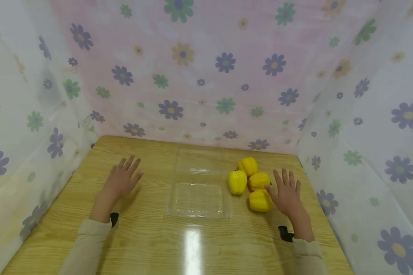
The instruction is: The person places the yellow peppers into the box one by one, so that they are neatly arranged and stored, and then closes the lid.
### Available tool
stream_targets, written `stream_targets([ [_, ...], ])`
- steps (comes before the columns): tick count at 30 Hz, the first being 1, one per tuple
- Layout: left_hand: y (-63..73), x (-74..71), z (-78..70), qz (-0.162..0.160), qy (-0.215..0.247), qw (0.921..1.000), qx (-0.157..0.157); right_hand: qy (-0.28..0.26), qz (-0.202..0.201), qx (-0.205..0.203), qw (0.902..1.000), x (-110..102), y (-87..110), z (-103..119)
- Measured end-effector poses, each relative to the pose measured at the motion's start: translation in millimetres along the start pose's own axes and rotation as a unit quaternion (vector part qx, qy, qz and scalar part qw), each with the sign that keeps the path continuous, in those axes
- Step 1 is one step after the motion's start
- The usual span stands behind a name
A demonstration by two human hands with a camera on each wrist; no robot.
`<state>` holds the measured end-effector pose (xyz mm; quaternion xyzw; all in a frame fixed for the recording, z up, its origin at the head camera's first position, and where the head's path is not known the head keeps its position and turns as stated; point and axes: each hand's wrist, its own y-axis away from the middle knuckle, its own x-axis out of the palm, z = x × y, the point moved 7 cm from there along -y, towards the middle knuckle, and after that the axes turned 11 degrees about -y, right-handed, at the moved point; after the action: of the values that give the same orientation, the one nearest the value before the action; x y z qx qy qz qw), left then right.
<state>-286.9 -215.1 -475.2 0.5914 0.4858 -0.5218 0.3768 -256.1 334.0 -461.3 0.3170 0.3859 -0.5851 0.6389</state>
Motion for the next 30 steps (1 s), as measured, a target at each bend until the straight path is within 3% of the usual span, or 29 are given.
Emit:
stream_targets([
  [4, 1.6, 12.3, -7.7, -0.021, 0.083, 0.9954, 0.041, -0.006, -0.010, -0.003, 0.9999, 3.7, 7.7, 0.4],
  [7, 3.7, 23.2, -14.7, -0.037, 0.182, 0.9803, 0.068, -0.018, -0.016, 0.003, 0.9997, 7.9, 14.2, 0.2],
  [12, 10.5, 31.8, -27.2, -0.083, 0.334, 0.9352, 0.086, -0.050, -0.018, 0.029, 0.9982, 18.2, 24.8, -1.9],
  [17, 14.2, 35.3, -43.4, -0.102, 0.451, 0.8779, 0.123, -0.089, -0.006, 0.089, 0.9920, 25.8, 34.9, -7.6],
  [20, 14.4, 39.9, -53.0, -0.087, 0.484, 0.8591, 0.142, -0.093, 0.007, 0.118, 0.9886, 28.6, 41.2, -8.6],
  [22, 14.4, 43.3, -58.2, -0.074, 0.484, 0.8600, 0.143, -0.095, 0.017, 0.135, 0.9862, 31.3, 44.3, -9.5],
  [27, 13.0, 50.5, -68.1, -0.041, 0.471, 0.8709, 0.134, -0.113, 0.033, 0.155, 0.9809, 40.6, 47.1, -13.2],
  [30, 12.3, 52.2, -72.2, -0.032, 0.472, 0.8711, 0.130, -0.125, 0.034, 0.157, 0.9791, 45.1, 46.5, -15.6],
])
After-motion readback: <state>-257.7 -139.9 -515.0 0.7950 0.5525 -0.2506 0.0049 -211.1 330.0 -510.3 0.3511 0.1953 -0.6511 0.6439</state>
